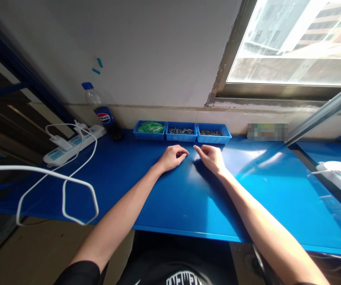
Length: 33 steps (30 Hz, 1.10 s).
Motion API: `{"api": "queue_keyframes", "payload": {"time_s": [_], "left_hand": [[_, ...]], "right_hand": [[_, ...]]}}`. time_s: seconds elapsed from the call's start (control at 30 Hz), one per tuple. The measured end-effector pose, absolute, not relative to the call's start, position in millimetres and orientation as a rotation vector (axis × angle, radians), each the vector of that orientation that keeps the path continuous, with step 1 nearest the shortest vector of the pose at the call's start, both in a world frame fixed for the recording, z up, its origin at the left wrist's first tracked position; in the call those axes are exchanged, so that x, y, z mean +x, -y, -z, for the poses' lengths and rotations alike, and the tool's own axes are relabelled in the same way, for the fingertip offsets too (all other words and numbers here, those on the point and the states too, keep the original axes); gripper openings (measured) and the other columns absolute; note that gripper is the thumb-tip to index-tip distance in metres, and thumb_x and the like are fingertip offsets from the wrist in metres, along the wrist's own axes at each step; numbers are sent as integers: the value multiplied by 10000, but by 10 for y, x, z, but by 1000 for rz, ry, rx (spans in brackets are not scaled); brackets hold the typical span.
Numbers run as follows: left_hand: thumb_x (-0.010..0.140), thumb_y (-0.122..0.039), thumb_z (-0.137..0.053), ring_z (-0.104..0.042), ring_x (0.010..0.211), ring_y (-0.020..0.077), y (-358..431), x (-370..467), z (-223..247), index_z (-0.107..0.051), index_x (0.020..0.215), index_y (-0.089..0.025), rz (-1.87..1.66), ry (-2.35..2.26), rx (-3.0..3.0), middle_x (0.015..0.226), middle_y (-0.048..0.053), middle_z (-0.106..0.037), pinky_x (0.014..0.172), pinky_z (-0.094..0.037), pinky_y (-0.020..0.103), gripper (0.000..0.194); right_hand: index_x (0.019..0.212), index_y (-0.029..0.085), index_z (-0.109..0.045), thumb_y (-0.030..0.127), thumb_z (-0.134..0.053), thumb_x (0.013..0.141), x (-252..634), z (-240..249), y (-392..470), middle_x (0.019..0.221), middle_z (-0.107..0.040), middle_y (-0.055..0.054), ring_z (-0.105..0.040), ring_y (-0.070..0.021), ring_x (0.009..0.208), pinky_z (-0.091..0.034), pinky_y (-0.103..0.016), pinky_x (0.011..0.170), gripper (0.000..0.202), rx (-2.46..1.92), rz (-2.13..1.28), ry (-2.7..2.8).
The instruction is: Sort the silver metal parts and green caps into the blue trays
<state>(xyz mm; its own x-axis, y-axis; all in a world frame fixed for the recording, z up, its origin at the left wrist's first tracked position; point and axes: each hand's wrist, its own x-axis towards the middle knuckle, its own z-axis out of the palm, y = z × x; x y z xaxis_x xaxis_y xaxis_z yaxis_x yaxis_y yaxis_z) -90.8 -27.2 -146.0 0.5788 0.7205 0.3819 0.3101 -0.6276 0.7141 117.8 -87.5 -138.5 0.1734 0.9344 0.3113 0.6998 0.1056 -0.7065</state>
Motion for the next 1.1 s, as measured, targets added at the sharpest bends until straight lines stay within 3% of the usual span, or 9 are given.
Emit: {"api": "queue_keyframes", "payload": {"time_s": [0.23, 0.83, 1.0, 1.1], "left_hand": [[901, -216, -634, -688, 824, 182, 275, -910, 1465, -807, 975, -188, -884, -819, 2236, 969, 74, -765, 761, -538, 295, 190], [936, -236, -616, -703, 843, 194, 251, -936, 1408, -792, 1006, -186, -864, -829, 2288, 993, 74, -779, 790, -550, 309, 196], [953, -154, -555, -632, 1159, 262, 78, -956, 1212, -750, 1168, -182, -977, -911, 2601, 1205, 116, -715, 1045, -502, 405, 292], [915, -101, -571, -571, 1210, 291, -39, -922, 1130, -728, 1202, -186, -881, -999, 2774, 1247, 127, -679, 1058, -478, 436, 338]], "right_hand": [[603, 236, -512, 526, -606, 928, 1181, 1400, 885, 577, -582, -12, -440, -154, 542, -289, -308, 545, 445, -1713, -416, 1818], [630, 236, -511, 519, -602, 929, 1199, 1463, 864, 577, -573, -9, -424, -155, 541, -285, -310, 538, 422, -1710, -395, 1845], [634, 239, -516, 516, -592, 936, 1196, 1480, 856, 574, -586, -11, -437, -154, 525, -282, -312, 531, 416, -1694, -400, 1836], [627, 242, -515, 522, -590, 934, 1188, 1472, 863, 565, -581, -14, -434, -156, 517, -277, -314, 524, 422, -1696, -397, 1831]]}}
